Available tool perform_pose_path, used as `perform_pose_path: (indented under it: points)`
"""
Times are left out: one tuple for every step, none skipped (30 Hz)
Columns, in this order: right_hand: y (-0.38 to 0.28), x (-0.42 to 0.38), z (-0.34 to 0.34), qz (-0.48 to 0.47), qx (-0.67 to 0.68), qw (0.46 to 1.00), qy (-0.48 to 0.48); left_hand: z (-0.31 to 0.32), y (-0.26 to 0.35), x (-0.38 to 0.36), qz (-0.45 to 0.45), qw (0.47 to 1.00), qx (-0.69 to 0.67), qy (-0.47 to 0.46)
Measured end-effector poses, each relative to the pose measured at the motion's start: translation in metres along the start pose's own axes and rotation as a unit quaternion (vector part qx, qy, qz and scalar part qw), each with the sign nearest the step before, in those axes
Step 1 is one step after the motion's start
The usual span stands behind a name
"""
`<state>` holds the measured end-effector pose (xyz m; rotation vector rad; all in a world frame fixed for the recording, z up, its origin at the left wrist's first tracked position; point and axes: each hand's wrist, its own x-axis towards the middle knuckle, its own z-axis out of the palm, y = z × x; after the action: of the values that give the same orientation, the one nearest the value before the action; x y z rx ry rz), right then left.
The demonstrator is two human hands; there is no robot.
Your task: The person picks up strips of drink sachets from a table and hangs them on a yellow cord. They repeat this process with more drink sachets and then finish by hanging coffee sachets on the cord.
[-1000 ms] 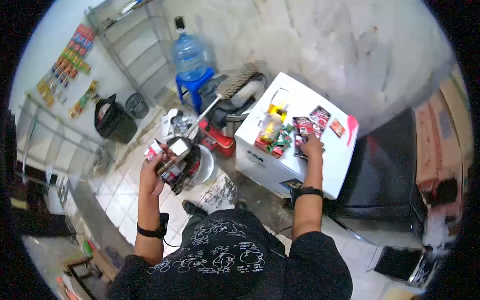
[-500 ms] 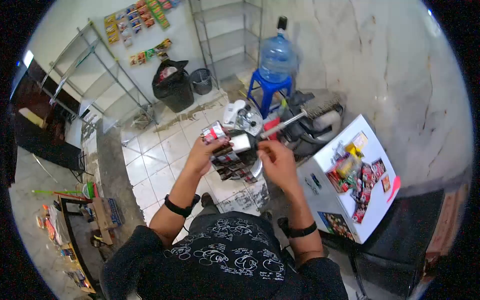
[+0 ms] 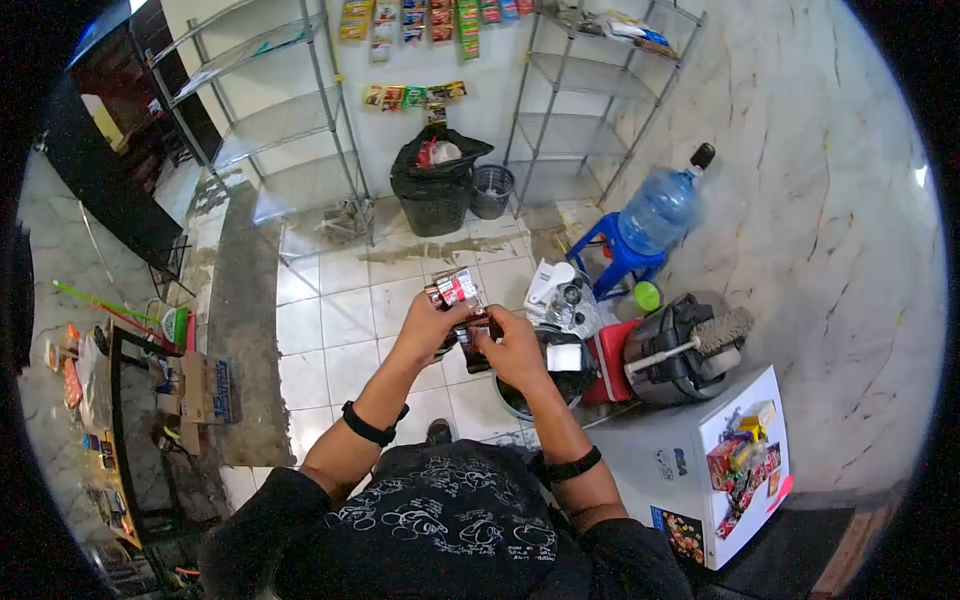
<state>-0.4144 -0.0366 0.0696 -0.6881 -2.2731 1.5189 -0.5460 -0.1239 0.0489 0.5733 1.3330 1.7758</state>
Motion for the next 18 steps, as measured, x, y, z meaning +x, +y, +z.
perform_pose_path:
  points:
    - [0.001, 0.01, 0.008, 0.0, 0.0, 1.0, -0.005, -0.014, 0.001, 0.002, 0.012, 1.0, 0.004, 0.016]
    - [0.006, 0.02, 0.016, -0.012, 0.044, 0.999, 0.004, -0.027, 0.001, 0.004, 0.021, 1.0, 0.003, 0.005]
    - [0.01, 0.029, 0.024, -0.023, 0.088, 0.996, 0.011, -0.039, 0.002, 0.004, 0.019, 1.0, 0.0, 0.012]
    - [0.015, 0.039, 0.028, -0.041, 0.098, 0.994, -0.003, -0.051, 0.002, 0.003, -0.025, 0.999, -0.021, 0.012]
    - [0.02, 0.049, 0.031, -0.041, 0.099, 0.994, -0.012, -0.061, 0.003, 0.002, -0.066, 0.997, -0.042, 0.013]
    - [0.024, 0.06, 0.034, -0.045, 0.061, 0.997, -0.035, -0.076, -0.009, 0.005, -0.115, 0.992, -0.04, 0.028]
    - [0.022, 0.07, 0.036, -0.052, 0.023, 0.997, -0.056, -0.085, -0.011, 0.004, -0.109, 0.994, -0.022, 0.021]
    - [0.019, 0.078, 0.036, -0.035, -0.002, 0.997, -0.069, -0.092, -0.012, 0.001, -0.118, 0.992, -0.023, 0.027]
    - [0.022, 0.089, 0.039, -0.038, 0.001, 0.997, -0.071, -0.099, -0.013, 0.0, -0.127, 0.991, -0.024, 0.032]
    - [0.028, 0.1, 0.041, -0.05, -0.032, 0.995, -0.085, -0.109, -0.015, 0.002, -0.146, 0.989, -0.027, 0.019]
    - [0.033, 0.111, 0.043, -0.061, -0.065, 0.991, -0.098, -0.117, -0.016, 0.002, -0.147, 0.989, -0.024, 0.021]
    - [0.013, 0.115, 0.042, -0.054, -0.091, 0.989, -0.101, -0.12, -0.011, 0.002, -0.186, 0.98, -0.066, 0.014]
    - [0.009, 0.123, 0.043, -0.054, -0.09, 0.99, -0.099, -0.124, -0.008, 0.003, -0.222, 0.969, -0.107, 0.006]
    - [0.005, 0.133, 0.044, -0.049, -0.135, 0.982, -0.121, -0.134, -0.012, 0.008, -0.226, 0.966, -0.124, -0.015]
    - [0.004, 0.143, 0.045, -0.044, -0.181, 0.972, -0.143, -0.134, -0.01, 0.015, -0.224, 0.967, -0.122, -0.015]
    - [0.006, 0.153, 0.049, -0.111, -0.236, 0.958, -0.117, -0.133, -0.004, 0.022, -0.227, 0.961, -0.156, 0.006]
    - [0.006, 0.161, 0.053, -0.114, -0.236, 0.958, -0.118, -0.132, -0.001, 0.03, -0.23, 0.954, -0.191, 0.028]
    - [0.005, 0.169, 0.057, -0.158, -0.29, 0.939, -0.1, -0.135, -0.004, 0.043, -0.235, 0.949, -0.209, 0.016]
